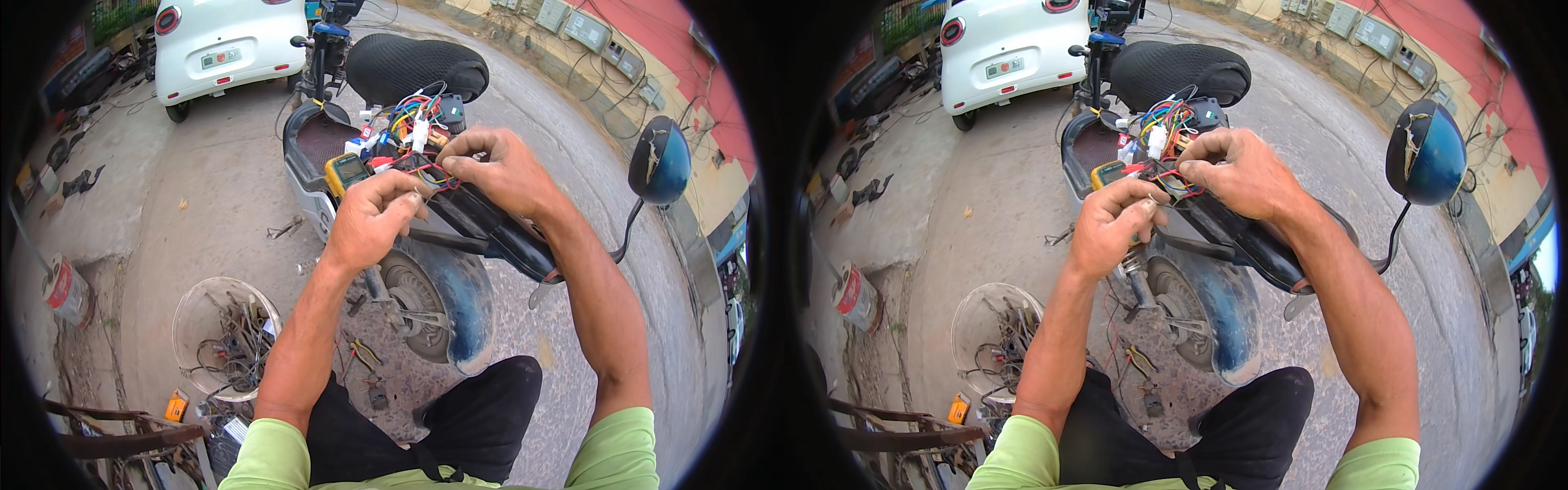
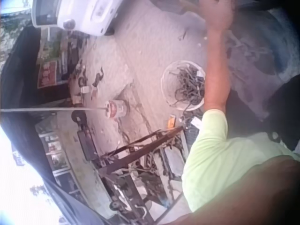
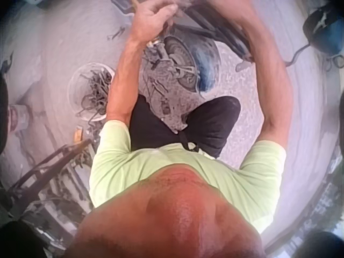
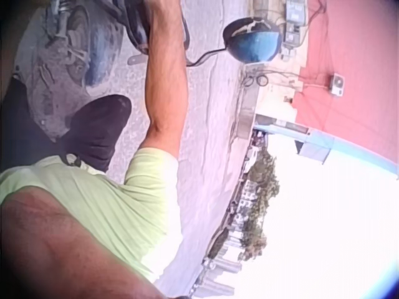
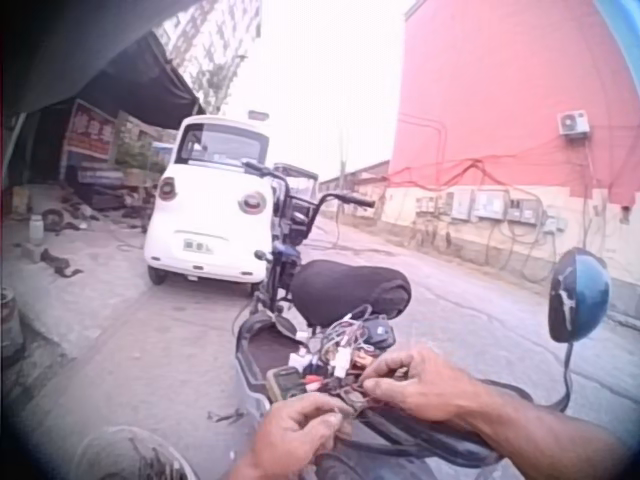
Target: The person repairs an electric scooter by connecting and testing wires using a multimeter. They strip wire ends, twist them together, and wrap connections with electrical tape. The person then moves to the handlebar area to continue working on the wiring.
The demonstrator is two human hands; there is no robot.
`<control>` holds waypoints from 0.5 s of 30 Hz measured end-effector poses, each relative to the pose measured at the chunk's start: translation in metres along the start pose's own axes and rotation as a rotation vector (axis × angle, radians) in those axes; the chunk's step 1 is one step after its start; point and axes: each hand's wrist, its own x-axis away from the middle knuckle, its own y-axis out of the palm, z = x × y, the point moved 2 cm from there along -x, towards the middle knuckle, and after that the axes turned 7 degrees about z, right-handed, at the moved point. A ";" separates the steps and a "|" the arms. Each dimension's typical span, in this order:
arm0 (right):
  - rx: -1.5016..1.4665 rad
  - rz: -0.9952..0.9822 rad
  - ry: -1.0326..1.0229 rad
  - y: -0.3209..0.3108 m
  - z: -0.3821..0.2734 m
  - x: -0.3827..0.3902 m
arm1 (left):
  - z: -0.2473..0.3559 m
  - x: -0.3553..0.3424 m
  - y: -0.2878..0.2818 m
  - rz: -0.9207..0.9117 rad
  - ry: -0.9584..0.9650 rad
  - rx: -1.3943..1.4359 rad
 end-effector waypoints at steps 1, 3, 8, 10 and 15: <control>-0.003 -0.008 -0.010 0.000 0.000 0.001 | -0.003 -0.003 -0.001 0.042 0.015 0.020; -0.003 -0.060 0.009 -0.001 -0.003 0.002 | -0.007 -0.007 -0.001 0.125 0.044 0.061; -0.051 -0.141 0.034 0.004 -0.002 0.002 | -0.002 -0.008 0.009 0.278 0.011 0.023; -0.066 -0.174 0.052 0.004 -0.004 0.003 | -0.005 -0.010 0.013 0.302 0.016 0.007; -0.054 -0.151 -0.003 0.007 0.001 0.003 | -0.011 -0.013 0.017 0.310 0.001 -0.004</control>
